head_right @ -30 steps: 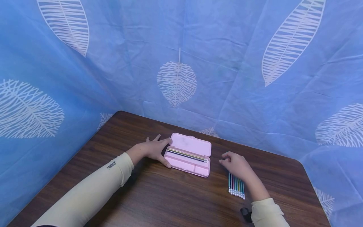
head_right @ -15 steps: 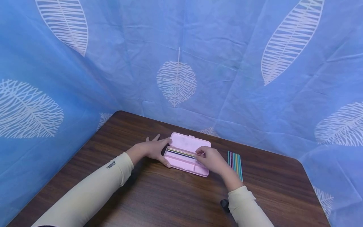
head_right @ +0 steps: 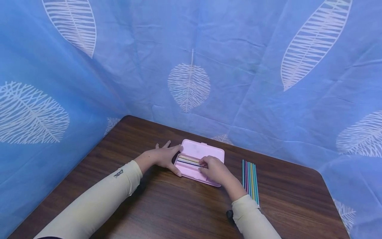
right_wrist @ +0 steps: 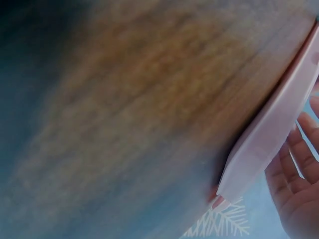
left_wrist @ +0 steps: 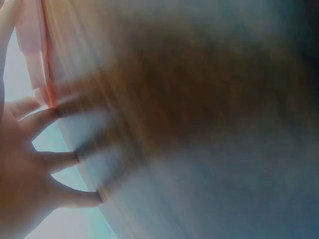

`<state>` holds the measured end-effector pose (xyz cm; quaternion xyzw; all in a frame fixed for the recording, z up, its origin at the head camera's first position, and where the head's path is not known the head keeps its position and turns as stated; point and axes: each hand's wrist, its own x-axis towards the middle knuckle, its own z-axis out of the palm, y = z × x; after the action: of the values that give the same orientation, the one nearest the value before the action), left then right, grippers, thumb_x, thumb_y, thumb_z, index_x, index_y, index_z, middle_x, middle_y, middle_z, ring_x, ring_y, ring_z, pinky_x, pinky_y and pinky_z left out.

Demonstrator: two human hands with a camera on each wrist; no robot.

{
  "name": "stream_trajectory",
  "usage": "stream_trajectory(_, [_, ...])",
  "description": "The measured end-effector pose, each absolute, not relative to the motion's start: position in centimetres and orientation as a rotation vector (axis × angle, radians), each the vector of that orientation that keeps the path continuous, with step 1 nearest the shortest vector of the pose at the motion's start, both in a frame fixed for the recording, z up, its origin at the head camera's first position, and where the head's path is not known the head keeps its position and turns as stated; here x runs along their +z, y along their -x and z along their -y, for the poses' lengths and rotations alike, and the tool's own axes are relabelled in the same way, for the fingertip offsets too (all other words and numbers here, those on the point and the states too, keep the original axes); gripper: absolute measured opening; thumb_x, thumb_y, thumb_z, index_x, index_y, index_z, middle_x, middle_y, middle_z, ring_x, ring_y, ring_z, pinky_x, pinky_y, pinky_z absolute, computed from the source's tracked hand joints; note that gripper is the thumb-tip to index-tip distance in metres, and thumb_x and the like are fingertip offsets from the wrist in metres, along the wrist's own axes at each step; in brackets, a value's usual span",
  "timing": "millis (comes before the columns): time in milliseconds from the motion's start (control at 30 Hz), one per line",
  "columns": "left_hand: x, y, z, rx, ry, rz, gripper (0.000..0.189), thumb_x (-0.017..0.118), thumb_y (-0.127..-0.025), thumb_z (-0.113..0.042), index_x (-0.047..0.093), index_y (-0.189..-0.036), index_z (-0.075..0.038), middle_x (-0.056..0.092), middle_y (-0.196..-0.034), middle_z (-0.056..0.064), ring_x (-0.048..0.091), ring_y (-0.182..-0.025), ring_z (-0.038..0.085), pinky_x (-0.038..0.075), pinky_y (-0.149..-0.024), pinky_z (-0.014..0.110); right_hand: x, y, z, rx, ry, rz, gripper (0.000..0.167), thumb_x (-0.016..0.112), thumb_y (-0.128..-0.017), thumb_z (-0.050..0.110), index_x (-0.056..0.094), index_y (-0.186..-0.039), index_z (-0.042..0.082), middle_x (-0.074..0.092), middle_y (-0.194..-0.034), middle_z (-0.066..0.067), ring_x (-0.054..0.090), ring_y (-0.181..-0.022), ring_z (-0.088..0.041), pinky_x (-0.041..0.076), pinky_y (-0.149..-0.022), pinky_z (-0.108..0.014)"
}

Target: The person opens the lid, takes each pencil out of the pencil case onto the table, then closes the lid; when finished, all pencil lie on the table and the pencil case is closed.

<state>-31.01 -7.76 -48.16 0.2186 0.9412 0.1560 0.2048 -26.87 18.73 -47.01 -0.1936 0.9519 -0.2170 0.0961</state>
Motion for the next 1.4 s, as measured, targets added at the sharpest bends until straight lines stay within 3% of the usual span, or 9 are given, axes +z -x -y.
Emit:
stream_trajectory(600, [-48.19, 31.05, 7.81, 0.427, -0.605, -2.625, 0.129, 0.081, -0.072, -0.083, 0.022, -0.171, -0.026, 0.016, -0.183, -0.001, -0.001, -0.169, 0.044, 0.003, -0.124, 0.085, -47.48, 26.97, -18.60, -0.675, 0.507, -2.755, 0.007, 0.074, -0.099, 0.013, 0.074, -0.103, 0.007, 0.065, -0.085, 0.000, 0.056, -0.076, -0.012, 0.047, -0.072, -0.028])
stream_trajectory(767, [-48.07, 30.91, 7.74, 0.417, -0.599, -2.631, 0.128, 0.081, -0.072, -0.083, 0.022, -0.171, -0.026, 0.016, -0.183, -0.001, 0.000, -0.169, 0.044, 0.004, -0.124, 0.085, -47.49, 27.25, -18.86, -0.719, 0.474, -2.695, 0.006, 0.073, -0.100, 0.014, 0.071, -0.097, 0.008, 0.064, -0.081, 0.001, 0.054, -0.072, -0.012, 0.046, -0.068, -0.029])
stream_trajectory(1133, [-47.99, 30.80, 7.69, 0.435, -0.599, -2.624, 0.129, 0.082, -0.073, -0.082, 0.022, -0.172, -0.026, 0.017, -0.183, -0.001, 0.000, -0.169, 0.044, 0.003, -0.124, 0.085, -46.75, 27.60, -18.71, -0.758, 0.465, -2.595, 0.005, 0.070, -0.099, 0.011, 0.070, -0.098, 0.006, 0.062, -0.081, -0.001, 0.052, -0.070, -0.013, 0.043, -0.063, -0.026])
stream_trajectory(1400, [-47.98, 30.85, 7.74, 0.426, -0.598, -2.627, 0.129, 0.081, -0.073, -0.083, 0.021, -0.172, -0.026, 0.016, -0.183, -0.001, -0.001, -0.169, 0.044, 0.003, -0.124, 0.085, -46.64, 27.75, -18.19, -0.731, 0.605, -2.617, 0.009, 0.070, -0.096, 0.005, 0.071, -0.104, 0.008, 0.054, -0.076, 0.000, 0.048, -0.067, -0.012, 0.040, -0.062, -0.026])
